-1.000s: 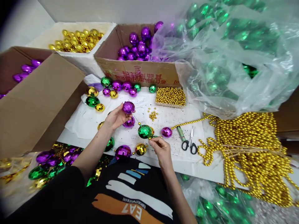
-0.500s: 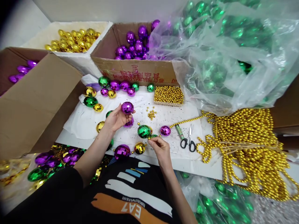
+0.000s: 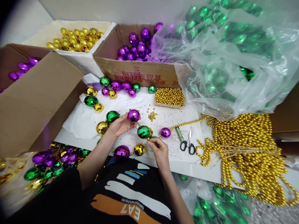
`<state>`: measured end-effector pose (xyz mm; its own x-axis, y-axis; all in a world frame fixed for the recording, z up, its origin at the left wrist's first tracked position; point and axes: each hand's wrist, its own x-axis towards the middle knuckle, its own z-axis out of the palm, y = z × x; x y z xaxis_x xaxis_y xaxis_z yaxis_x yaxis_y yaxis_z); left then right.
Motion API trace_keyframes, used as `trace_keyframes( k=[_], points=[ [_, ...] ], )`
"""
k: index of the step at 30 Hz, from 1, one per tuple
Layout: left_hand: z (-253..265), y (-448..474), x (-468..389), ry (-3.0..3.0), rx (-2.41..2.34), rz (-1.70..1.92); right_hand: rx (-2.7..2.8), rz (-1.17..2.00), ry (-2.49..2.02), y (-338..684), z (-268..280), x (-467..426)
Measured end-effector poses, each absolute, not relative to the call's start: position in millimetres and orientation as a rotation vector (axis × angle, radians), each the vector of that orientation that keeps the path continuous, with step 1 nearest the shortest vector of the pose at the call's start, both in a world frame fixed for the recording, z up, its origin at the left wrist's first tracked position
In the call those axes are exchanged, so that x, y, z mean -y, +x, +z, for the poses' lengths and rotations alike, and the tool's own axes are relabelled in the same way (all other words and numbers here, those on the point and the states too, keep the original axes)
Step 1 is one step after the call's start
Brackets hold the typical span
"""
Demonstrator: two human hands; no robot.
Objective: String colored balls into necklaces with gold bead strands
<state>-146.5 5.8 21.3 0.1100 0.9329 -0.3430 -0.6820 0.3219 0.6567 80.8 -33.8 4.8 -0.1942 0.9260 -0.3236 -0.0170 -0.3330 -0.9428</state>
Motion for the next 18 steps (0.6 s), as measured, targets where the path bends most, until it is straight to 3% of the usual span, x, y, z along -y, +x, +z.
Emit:
trace_keyframes(
  k=[8, 14, 18],
  points=[
    [17, -140, -2, 0.391, -0.804, 1.183, 1.016, 1.639, -1.301, 75, 5, 33],
    [28, -145, -3, 0.498, -0.804, 1.157, 0.890, 1.902, -1.141, 83, 8, 25],
    [40, -149, -9, 0.577, -0.904, 1.232, 0.866, 1.901, -1.149, 82, 11, 20]
  ],
)
